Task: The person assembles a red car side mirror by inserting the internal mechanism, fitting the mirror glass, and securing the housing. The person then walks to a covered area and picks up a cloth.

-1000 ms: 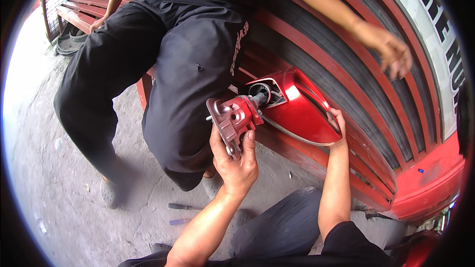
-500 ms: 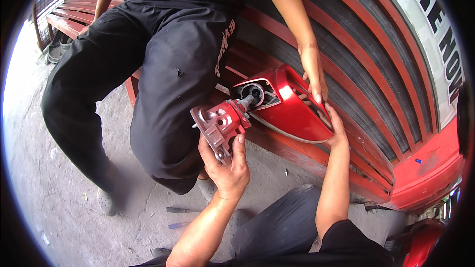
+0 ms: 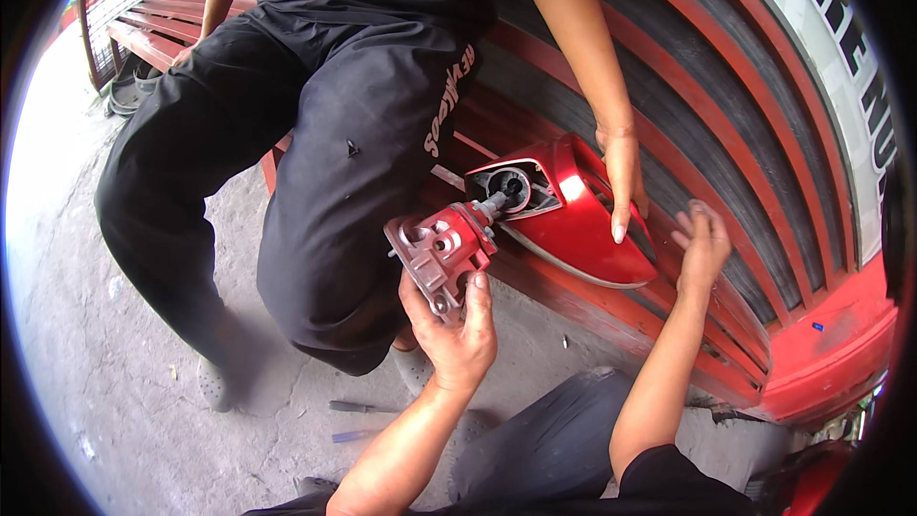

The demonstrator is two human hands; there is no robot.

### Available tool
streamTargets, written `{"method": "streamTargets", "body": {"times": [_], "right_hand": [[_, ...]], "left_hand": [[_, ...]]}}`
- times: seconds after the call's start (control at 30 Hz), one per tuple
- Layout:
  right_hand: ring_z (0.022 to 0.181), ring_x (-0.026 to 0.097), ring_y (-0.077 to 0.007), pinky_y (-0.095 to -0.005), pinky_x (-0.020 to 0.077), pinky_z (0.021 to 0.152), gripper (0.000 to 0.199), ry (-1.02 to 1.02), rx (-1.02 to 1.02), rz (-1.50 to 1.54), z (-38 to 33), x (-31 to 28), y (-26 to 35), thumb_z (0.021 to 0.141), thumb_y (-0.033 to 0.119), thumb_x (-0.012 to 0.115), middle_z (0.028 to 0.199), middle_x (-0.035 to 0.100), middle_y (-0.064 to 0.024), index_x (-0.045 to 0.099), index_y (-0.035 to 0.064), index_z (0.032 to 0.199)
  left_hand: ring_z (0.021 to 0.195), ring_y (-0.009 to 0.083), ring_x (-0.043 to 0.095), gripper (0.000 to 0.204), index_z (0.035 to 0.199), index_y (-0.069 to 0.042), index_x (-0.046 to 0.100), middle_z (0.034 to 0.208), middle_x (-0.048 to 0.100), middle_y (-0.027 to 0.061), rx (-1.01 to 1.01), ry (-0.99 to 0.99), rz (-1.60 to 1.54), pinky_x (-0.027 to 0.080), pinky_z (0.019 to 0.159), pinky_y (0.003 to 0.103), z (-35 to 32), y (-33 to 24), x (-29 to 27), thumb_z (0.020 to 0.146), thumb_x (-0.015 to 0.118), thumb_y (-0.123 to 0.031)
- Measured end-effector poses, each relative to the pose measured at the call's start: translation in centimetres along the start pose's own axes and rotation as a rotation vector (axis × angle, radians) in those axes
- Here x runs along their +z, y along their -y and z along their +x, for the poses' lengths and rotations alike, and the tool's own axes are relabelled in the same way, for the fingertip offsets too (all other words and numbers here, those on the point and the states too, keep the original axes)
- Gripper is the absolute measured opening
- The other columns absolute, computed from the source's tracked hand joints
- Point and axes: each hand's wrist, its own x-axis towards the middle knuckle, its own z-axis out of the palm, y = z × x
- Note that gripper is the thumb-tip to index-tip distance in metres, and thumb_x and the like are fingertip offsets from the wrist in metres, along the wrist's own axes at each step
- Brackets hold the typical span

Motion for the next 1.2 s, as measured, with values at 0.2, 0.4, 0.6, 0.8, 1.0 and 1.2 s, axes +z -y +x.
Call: {"method": "streamTargets", "body": {"times": [0.2, 0.4, 0.6, 0.8, 1.0, 1.2], "right_hand": [[0.089, 0.071, -0.0169, -0.0299, 0.0569, 0.073, 0.018, -0.128, -0.713, 0.065, -6.3, 2.4, 4.9, 0.105, 0.008, 0.058, 0.112, 0.074, -0.0133, 0.068, -0.0031, 0.116], [0.091, 0.068, -0.0154, -0.0297, 0.0553, 0.079, 0.024, 0.653, -0.260, 0.215, -17.2, 7.7, 5.5, 0.102, 0.016, 0.068, 0.107, 0.071, -0.0112, 0.064, -0.0019, 0.118], [0.128, 0.057, -0.0165, -0.0337, 0.0427, 0.112, 0.050, 1.035, 0.346, 0.574, -18.7, 12.3, 5.5, 0.113, 0.041, 0.050, 0.140, 0.061, -0.0066, 0.053, 0.0042, 0.147], [0.129, 0.057, -0.0185, -0.0363, 0.0426, 0.113, 0.053, 1.041, 0.676, 1.044, -17.2, 15.6, 7.8, 0.112, 0.046, 0.049, 0.143, 0.060, -0.0061, 0.055, 0.0066, 0.146], [0.118, 0.061, -0.0218, -0.0387, 0.0479, 0.105, 0.056, 1.176, 0.841, 1.244, -16.1, 17.4, 7.4, 0.110, 0.051, 0.049, 0.133, 0.064, -0.0094, 0.058, 0.0057, 0.143], [0.108, 0.066, -0.0252, -0.0411, 0.0531, 0.098, 0.060, 1.324, 0.984, 1.267, -15.8, 18.6, 7.2, 0.108, 0.055, 0.050, 0.124, 0.067, -0.0127, 0.060, 0.0049, 0.139]], "left_hand": [[0.106, 0.0118, 0.060, 0.053, 0.145, 0.000, 0.042, 0.126, 0.060, 0.0080, -0.044, -0.015, -0.036, 0.050, 0.094, 0.027, -0.4, 0.9, -0.2, 0.101, 0.070, -0.009], [0.118, 0.0204, 0.061, 0.059, 0.149, 0.004, 0.039, 0.135, 0.059, 0.0148, -0.115, 0.005, -0.027, 0.049, 0.103, 0.033, -0.6, 0.6, 0.5, 0.101, 0.069, -0.008], [0.114, 0.0255, 0.069, 0.063, 0.149, 0.005, 0.042, 0.129, 0.067, 0.0195, 0.221, 0.074, 0.295, 0.055, 0.097, 0.037, 1.1, 0.4, 0.0, 0.094, 0.072, -0.001], [0.148, 0.0459, 0.042, 0.080, 0.157, -0.003, 0.043, 0.155, 0.047, 0.0299, 0.327, 0.359, 0.473, 0.040, 0.119, 0.051, 4.6, -2.6, 0.5, 0.080, 0.066, 0.003], [0.147, 0.0539, 0.039, 0.069, 0.153, 0.006, 0.042, 0.149, 0.052, 0.0315, 0.416, 0.485, 0.831, 0.034, 0.120, 0.062, 7.9, -5.1, 2.1, 0.091, 0.062, -0.018], [0.144, 0.0533, 0.043, 0.081, 0.155, 0.007, 0.038, 0.145, 0.054, 0.0321, 0.441, 0.531, 1.015, 0.033, 0.117, 0.067, 10.2, -3.4, 0.7, 0.088, 0.067, -0.026]]}}
